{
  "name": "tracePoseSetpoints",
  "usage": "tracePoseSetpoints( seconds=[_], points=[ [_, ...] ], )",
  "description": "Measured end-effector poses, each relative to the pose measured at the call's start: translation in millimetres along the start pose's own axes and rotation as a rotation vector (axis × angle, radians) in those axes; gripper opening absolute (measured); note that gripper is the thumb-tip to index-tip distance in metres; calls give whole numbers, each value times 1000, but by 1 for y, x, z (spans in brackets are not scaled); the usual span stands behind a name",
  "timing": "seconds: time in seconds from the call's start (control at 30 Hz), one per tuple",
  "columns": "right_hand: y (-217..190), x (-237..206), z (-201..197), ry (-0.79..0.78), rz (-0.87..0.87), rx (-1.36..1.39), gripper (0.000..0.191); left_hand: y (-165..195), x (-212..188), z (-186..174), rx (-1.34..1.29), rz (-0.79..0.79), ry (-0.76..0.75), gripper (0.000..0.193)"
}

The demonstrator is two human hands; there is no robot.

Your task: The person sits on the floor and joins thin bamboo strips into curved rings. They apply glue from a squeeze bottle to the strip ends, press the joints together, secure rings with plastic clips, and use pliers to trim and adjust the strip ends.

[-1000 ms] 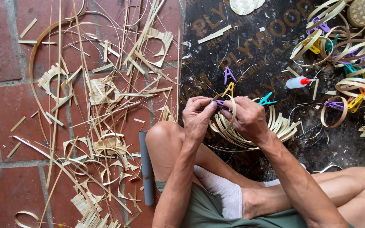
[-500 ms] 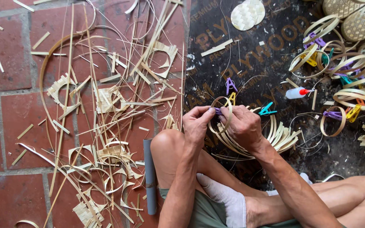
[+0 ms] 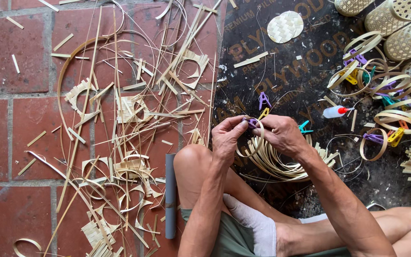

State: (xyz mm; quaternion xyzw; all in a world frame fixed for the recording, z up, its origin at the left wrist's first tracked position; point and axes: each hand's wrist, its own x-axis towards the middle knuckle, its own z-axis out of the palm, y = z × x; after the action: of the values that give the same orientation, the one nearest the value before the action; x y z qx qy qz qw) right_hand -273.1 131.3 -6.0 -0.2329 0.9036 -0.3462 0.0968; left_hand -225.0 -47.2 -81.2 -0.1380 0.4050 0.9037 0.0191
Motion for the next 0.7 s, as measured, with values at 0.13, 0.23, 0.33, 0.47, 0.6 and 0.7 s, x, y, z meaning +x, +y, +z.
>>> tracePoseSetpoints(
  seconds=[0.13, 0.23, 0.33, 0.47, 0.6, 0.7],
  points=[
    [44, 46, -4, 101, -168, -159, 15, 2, 11, -8, 79, 125, 178, 52],
    [93, 118, -20, 183, -281, -182, 14, 1, 14, -12, 115, 141, 236, 57],
    [129, 185, -30, 161, -214, -230, 15, -3, 17, -11, 74, 81, 230, 54],
    [144, 221, -23, 81, -68, -79, 22, -7, 18, -9, 55, 14, 191, 47],
    [144, 219, -9, 68, 28, 35, 23, -7, 14, -9, 110, -46, 177, 43],
    [141, 210, 0, 132, 52, -20, 24, -7, 11, -5, 155, -80, 154, 41]
  ],
)
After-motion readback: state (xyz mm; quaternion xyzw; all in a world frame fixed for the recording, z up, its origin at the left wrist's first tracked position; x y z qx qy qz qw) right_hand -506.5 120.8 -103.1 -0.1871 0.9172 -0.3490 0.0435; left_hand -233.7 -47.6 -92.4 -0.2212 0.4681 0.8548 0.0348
